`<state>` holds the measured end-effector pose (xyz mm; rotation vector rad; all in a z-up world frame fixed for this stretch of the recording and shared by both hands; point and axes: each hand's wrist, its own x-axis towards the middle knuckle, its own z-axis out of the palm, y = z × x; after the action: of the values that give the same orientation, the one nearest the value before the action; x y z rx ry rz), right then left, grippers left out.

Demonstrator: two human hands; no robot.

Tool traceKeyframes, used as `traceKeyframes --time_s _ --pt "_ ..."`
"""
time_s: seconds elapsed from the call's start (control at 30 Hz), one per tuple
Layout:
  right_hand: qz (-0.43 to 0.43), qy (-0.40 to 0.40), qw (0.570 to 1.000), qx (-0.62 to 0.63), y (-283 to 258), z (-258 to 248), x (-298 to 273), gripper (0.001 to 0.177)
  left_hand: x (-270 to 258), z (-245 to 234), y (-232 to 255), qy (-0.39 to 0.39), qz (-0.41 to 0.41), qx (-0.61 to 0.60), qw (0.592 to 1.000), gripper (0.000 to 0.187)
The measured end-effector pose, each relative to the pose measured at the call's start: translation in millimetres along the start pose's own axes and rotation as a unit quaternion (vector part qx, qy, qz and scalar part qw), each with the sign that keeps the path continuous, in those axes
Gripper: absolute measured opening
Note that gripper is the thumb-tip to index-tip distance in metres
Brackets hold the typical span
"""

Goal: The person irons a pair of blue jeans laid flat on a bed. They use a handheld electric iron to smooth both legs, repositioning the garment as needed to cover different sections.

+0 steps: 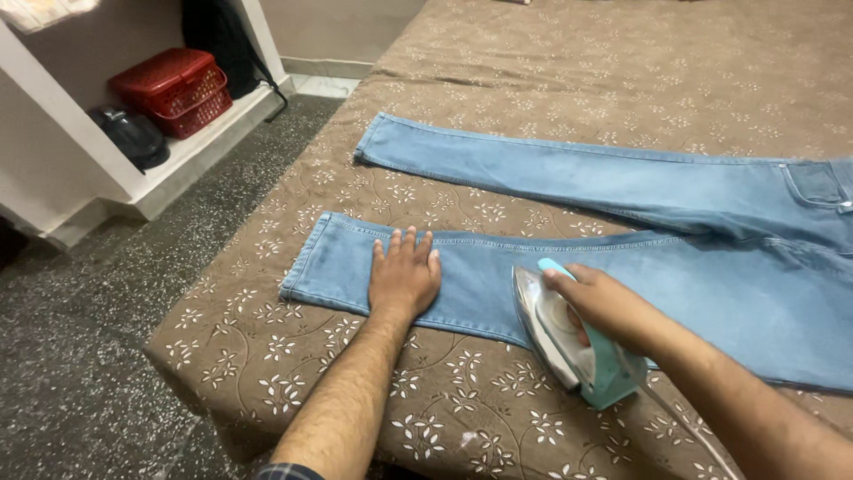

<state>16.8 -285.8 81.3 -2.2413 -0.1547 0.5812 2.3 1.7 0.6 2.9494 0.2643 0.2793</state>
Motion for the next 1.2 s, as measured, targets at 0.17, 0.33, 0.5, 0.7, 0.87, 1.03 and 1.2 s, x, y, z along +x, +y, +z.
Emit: traceKeyframes --time_s 0.17,0.33,0.5,0.7,0.87,1.03,1.2 --pt "-0.004 0.017 1.000 0.000 -6 5 29 0.048 0 3 1 0.006 0.003 0.002 1.000 0.057" --pt "-0.060 0.035 0.997 -0.045 -26 9 99 0.055 4 5 -1 0.009 0.009 -0.003 1.000 0.058" --pt "-0.034 0.020 0.999 -0.015 -27 11 116 0.057 3 3 -1 -0.008 0.002 0.003 1.000 0.058" --pt "-0.039 0.009 0.998 -0.038 -4 8 24 0.050 2 2 0 -0.008 0.002 0.009 1.000 0.058" --pt "-0.008 0.012 1.000 -0.024 -5 9 -1 0.049 3 5 1 0.000 0.002 0.012 1.000 0.057" --pt "-0.057 0.038 0.995 -0.075 -19 14 70 0.058 2 6 0 0.013 0.004 0.007 1.000 0.057" --pt "-0.064 0.050 0.996 -0.026 -40 19 134 0.053 7 6 -2 0.000 0.015 0.013 1.000 0.059"
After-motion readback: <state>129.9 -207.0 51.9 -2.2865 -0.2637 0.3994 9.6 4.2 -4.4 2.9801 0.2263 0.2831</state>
